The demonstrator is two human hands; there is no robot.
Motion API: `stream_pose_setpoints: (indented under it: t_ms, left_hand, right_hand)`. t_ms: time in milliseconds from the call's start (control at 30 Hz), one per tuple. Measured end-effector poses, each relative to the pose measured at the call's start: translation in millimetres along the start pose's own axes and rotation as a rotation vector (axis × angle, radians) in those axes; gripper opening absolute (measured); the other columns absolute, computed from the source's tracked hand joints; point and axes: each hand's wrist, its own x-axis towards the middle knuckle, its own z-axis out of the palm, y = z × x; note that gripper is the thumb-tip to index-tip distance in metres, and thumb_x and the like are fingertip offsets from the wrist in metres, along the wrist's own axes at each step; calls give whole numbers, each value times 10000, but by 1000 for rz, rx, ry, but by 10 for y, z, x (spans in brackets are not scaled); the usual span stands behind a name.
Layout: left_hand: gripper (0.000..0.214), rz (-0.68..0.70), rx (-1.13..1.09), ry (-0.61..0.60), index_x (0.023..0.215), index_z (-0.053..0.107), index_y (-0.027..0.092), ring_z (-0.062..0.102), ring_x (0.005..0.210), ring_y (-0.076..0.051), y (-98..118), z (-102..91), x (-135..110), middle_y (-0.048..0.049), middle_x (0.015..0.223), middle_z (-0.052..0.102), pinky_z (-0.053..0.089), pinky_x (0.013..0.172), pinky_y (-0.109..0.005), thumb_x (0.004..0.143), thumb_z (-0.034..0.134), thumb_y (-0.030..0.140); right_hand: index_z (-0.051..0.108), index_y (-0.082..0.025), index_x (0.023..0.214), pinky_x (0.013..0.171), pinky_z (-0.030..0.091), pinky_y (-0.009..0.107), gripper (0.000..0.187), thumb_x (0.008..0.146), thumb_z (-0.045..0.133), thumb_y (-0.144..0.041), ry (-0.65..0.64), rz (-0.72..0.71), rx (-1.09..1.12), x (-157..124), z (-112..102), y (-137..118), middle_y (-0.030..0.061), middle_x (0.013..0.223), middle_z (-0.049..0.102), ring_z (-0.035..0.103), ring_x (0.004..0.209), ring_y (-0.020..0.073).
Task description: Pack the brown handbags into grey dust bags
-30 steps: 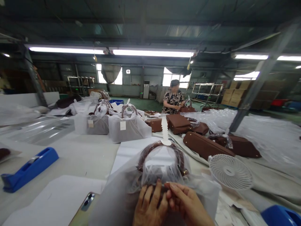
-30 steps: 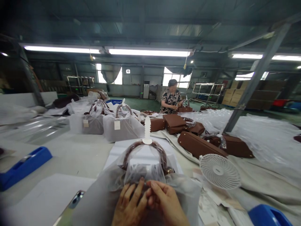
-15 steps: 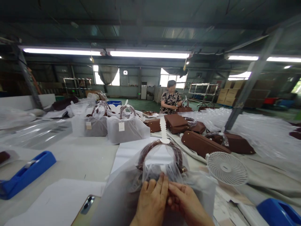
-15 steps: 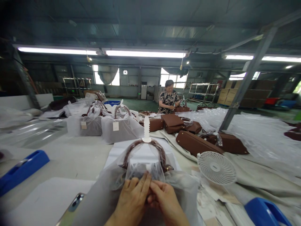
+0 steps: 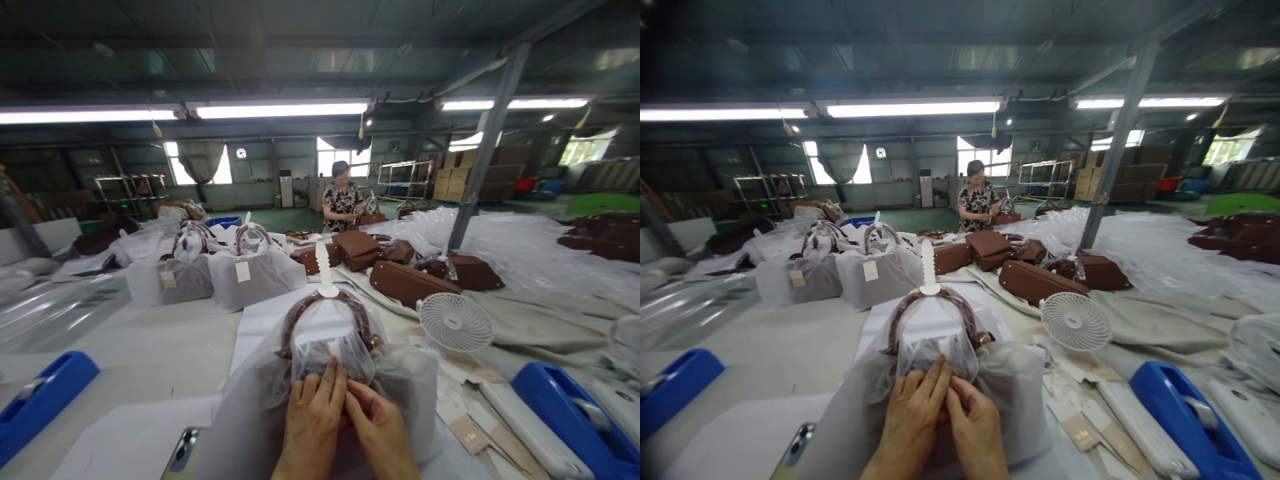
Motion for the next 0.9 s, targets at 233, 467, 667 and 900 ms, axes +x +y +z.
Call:
stream_pose_setpoints:
  t_ms: [233,467,667,900]
  left_hand:
    - [498,-10,-17,-10,1310,627,232,529,819,-203,1,-25,-17,22,1305,681,437,687,-356,831,582,107]
    - [621,47,-133,-140,1373,572,198,550,871,-198,-97,-168,-27,22,1379,635,445,738,-349,756,612,131]
    - [349,160,-17,-168,1266,644,254,581,833,-200,-161,-77,15,28,1288,688,446,702,-349,930,560,215]
    - [313,185,86,-100,1231,671,231,558,778,-212,-142,84,-44,-3,1286,685,441,688,-366,928,611,278]
  right_hand:
    - [665,-212,1119,641,603,349,653,682,780,-683,134,-26,10,-100,-13,183,50,736,746,712,653,249]
    - [523,-244,971,446,443,240,358,842,652,-552,131,-83,-184,-139,-25,174,-46,526,620,601,447,175]
    - [568,-242,939,466,334,241,119,890,553,-350,165,-197,-370,-158,-51,337,-58,542,550,527,471,144]
    - [673,-227,943,474,411,238,298,955,539,-493,312,-236,-493,-299,-658,633,-29,558,591,558,478,150]
